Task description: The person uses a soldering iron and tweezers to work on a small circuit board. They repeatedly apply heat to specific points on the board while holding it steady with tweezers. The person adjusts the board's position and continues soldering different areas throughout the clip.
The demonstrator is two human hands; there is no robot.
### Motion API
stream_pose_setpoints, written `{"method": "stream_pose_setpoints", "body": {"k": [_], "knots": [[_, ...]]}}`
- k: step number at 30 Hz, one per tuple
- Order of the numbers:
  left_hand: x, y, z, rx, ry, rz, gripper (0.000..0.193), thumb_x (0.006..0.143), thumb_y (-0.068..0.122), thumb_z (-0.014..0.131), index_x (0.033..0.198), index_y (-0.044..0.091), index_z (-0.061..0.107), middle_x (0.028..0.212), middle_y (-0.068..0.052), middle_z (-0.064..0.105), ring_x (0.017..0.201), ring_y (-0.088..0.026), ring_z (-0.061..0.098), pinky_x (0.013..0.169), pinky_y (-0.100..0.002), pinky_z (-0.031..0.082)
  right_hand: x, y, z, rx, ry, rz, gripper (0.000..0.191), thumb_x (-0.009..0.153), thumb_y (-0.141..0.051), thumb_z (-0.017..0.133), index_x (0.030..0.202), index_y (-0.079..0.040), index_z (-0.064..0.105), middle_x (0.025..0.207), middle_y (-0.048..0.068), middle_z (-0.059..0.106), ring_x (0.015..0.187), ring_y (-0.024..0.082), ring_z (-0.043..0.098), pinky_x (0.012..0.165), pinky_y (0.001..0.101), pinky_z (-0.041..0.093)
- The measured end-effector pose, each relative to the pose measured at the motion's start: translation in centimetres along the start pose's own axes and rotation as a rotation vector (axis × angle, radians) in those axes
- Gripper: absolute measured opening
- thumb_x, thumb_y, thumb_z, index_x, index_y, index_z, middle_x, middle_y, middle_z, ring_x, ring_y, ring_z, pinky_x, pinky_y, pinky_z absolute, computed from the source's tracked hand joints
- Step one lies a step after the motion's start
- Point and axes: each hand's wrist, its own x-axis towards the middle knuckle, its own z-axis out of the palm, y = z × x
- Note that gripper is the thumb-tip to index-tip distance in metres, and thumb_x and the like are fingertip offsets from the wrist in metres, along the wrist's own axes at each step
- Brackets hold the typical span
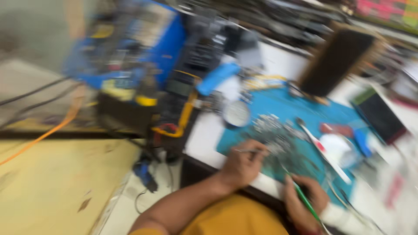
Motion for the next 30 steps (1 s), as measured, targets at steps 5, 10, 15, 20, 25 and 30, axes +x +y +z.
{"method": "stream_pose_setpoints", "body": {"k": [5, 10, 15, 20, 25, 30], "knots": [[0.0, 0.2, 0.2, -0.036, 0.022, 0.000, 0.007, 0.097, 0.006, 0.068, 0.102, 0.003, 0.065, 0.094, -0.016, 0.071, 0.086, -0.034, 0.072, 0.072, -0.041, 0.056, -0.8, 2.1, 1.0, 0.047, 0.059, 0.043, 0.016, 0.094, -0.008, 0.083, 0.094, 0.001, 0.070, 0.076, 0.010, 0.071, 0.063, 0.005, 0.063, 0.066, 0.0191, 0.050], [0.1, 0.3, 0.2, -0.053, 0.022, 0.002, 0.007, 0.097, 0.007, 0.068, 0.103, 0.004, 0.064, 0.095, -0.015, 0.071, 0.087, -0.034, 0.073, 0.073, -0.041, 0.057, -0.7, 2.2, 1.0, 0.086, 0.061, 0.030, 0.015, 0.095, -0.007, 0.082, 0.094, 0.002, 0.070, 0.075, 0.009, 0.071, 0.064, 0.004, 0.063, 0.067, 0.0178, 0.049], [0.1, 0.0, 0.0, 0.029, 0.003, 0.018, 0.006, 0.098, 0.008, 0.068, 0.102, 0.004, 0.067, 0.094, -0.016, 0.072, 0.086, -0.036, 0.073, 0.072, -0.041, 0.057, -0.1, 0.7, 0.2, 0.023, 0.007, -0.033, 0.016, 0.091, -0.008, 0.081, 0.101, -0.002, 0.069, 0.085, 0.007, 0.072, 0.068, 0.007, 0.065, 0.065, 0.0209, 0.051], [-0.4, -0.2, 0.0, -0.013, -0.006, -0.032, 0.005, 0.095, 0.004, 0.069, 0.100, 0.003, 0.067, 0.092, -0.014, 0.072, 0.076, -0.028, 0.073, 0.065, -0.037, 0.057, 0.1, -1.6, -0.8, 0.009, -0.046, -0.022, 0.011, 0.087, -0.004, 0.078, 0.093, -0.002, 0.069, 0.082, 0.007, 0.073, 0.069, 0.011, 0.066, 0.064, 0.0239, 0.051], [-0.1, 0.7, -0.5, -0.006, -0.008, -0.041, 0.007, 0.094, 0.002, 0.070, 0.101, 0.003, 0.066, 0.088, -0.011, 0.073, 0.073, -0.024, 0.072, 0.063, -0.034, 0.056, 1.2, -4.2, -0.7, 0.043, -0.063, -0.002, 0.009, 0.086, -0.003, 0.078, 0.090, -0.001, 0.070, 0.079, 0.006, 0.072, 0.065, 0.010, 0.067, 0.061, 0.0234, 0.050], [0.2, 0.8, -0.6, -0.012, -0.009, -0.009, 0.008, 0.096, 0.002, 0.069, 0.103, 0.003, 0.065, 0.088, -0.010, 0.071, 0.072, -0.023, 0.071, 0.063, -0.033, 0.054, 1.6, -4.7, -0.5, 0.058, -0.055, -0.017, 0.009, 0.087, -0.002, 0.077, 0.091, -0.001, 0.069, 0.080, 0.007, 0.072, 0.067, 0.010, 0.067, 0.062, 0.0233, 0.050]]}}
